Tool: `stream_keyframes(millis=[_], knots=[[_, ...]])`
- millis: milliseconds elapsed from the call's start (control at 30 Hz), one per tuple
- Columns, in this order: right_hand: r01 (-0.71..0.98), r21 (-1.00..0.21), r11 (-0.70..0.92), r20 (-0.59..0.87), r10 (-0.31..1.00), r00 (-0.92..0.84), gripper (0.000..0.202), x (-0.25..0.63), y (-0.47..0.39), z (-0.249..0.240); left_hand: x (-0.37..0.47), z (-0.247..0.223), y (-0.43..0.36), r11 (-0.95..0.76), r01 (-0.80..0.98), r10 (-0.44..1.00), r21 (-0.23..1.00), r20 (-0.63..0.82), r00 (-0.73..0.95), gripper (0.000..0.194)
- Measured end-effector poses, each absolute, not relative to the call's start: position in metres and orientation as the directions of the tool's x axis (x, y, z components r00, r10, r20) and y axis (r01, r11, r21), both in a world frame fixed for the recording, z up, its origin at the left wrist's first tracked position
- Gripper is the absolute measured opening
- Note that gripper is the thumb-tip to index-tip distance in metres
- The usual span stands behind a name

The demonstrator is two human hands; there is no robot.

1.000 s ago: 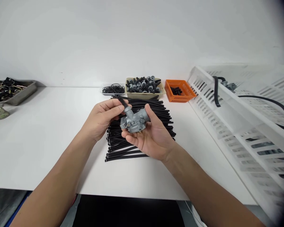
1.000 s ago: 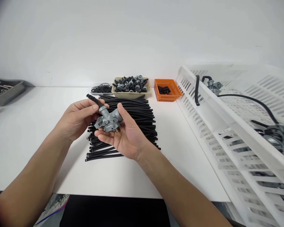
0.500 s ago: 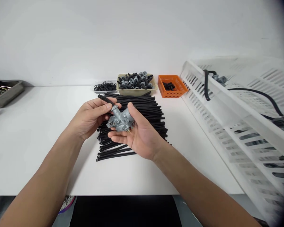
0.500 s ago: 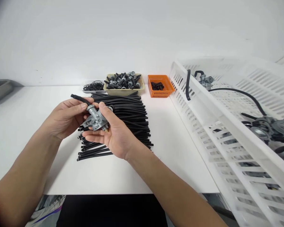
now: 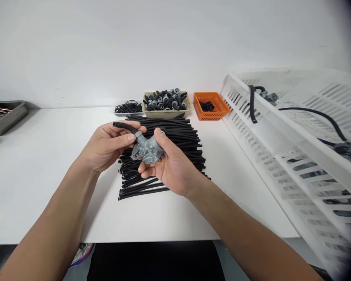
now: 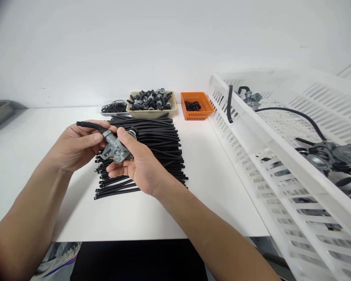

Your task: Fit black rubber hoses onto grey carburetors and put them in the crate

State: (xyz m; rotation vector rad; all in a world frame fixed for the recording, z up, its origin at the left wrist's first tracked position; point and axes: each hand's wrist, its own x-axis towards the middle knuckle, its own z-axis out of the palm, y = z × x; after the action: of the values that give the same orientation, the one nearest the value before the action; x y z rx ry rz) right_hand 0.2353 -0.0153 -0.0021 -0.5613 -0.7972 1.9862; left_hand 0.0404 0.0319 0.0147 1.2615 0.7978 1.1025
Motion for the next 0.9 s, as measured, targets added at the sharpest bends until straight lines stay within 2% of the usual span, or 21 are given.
stream_keyframes(millis=[167, 333, 467, 633, 733, 833, 900], knots=[[-0.56, -0.705, -0.434, -0.075, 0.832, -0.55, 0.05, 0.238, -0.013, -0.001, 0.04, 0.014, 0.031, -0.098, -0.216, 0.923, 0.972, 0.17, 0.346, 0.03], [-0.572, -0.723, -0.387, -0.04, 0.85, -0.525, 0.055, 0.236, -0.012, -0.003, 0.05, 0.014, 0.027, -0.155, -0.193, 0.964, 0.969, 0.191, 0.186, 0.029], [-0.567, -0.787, -0.243, 0.002, 0.919, -0.395, 0.055, 0.231, -0.015, -0.008, 0.058, 0.015, 0.021, -0.126, -0.135, 0.988, 0.983, 0.137, 0.075, 0.028], [-0.486, -0.869, -0.089, 0.007, 0.981, -0.192, 0.065, 0.222, -0.02, -0.015, 0.069, 0.016, 0.012, -0.09, -0.096, 0.995, 0.991, 0.085, -0.055, 0.042], [-0.417, -0.909, 0.022, 0.062, 0.995, -0.083, 0.075, 0.218, -0.023, -0.019, 0.077, 0.016, 0.006, -0.094, -0.124, 0.992, 0.988, 0.083, -0.096, 0.046], [-0.331, -0.931, 0.154, 0.153, 0.988, 0.029, 0.078, 0.217, -0.026, -0.02, 0.085, 0.016, 0.0, -0.113, -0.172, 0.989, 0.979, 0.094, -0.111, 0.046], [-0.308, -0.933, 0.187, 0.177, 0.982, 0.061, 0.078, 0.218, -0.027, -0.018, 0.088, 0.015, -0.002, -0.126, -0.19, 0.988, 0.974, 0.106, -0.109, 0.046]])
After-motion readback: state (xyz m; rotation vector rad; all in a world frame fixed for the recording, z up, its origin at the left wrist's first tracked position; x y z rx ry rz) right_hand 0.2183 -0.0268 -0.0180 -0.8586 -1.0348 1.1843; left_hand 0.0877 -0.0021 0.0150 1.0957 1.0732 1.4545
